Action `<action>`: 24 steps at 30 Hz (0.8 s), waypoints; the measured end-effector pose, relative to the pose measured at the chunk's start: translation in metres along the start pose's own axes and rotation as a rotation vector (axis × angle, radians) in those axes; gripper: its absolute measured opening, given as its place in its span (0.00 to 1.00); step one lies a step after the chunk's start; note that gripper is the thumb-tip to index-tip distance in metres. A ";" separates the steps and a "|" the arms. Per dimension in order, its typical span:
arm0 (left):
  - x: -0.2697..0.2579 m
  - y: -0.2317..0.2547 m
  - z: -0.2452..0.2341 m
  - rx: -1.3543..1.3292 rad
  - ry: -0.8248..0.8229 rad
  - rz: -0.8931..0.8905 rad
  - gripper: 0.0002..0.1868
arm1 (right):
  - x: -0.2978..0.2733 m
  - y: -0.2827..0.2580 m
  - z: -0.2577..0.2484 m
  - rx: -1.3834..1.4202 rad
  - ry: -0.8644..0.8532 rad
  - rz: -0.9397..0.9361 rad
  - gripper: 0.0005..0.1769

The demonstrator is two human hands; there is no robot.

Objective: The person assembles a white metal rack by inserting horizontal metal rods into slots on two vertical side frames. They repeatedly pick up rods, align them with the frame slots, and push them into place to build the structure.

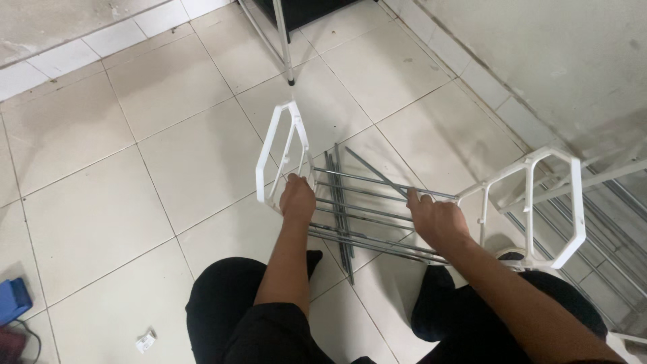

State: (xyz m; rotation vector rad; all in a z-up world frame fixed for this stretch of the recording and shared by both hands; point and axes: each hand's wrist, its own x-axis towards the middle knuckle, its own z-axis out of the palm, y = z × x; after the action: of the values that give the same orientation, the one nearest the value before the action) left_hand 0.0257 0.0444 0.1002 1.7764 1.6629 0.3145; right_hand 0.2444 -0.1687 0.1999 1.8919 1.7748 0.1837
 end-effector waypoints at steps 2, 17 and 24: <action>0.003 -0.004 0.002 -0.009 0.041 0.044 0.18 | -0.007 -0.012 -0.008 0.041 -0.075 -0.002 0.35; 0.012 -0.026 0.013 -0.027 0.047 0.015 0.27 | 0.005 -0.045 -0.041 0.296 0.015 -0.008 0.34; 0.001 -0.023 0.006 -0.074 0.008 -0.008 0.24 | 0.053 -0.049 -0.004 0.407 0.114 0.024 0.19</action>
State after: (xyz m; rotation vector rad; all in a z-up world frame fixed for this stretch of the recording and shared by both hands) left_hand 0.0114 0.0423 0.0820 1.7161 1.6422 0.3751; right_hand 0.2062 -0.1168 0.1665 2.2212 1.9825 -0.0691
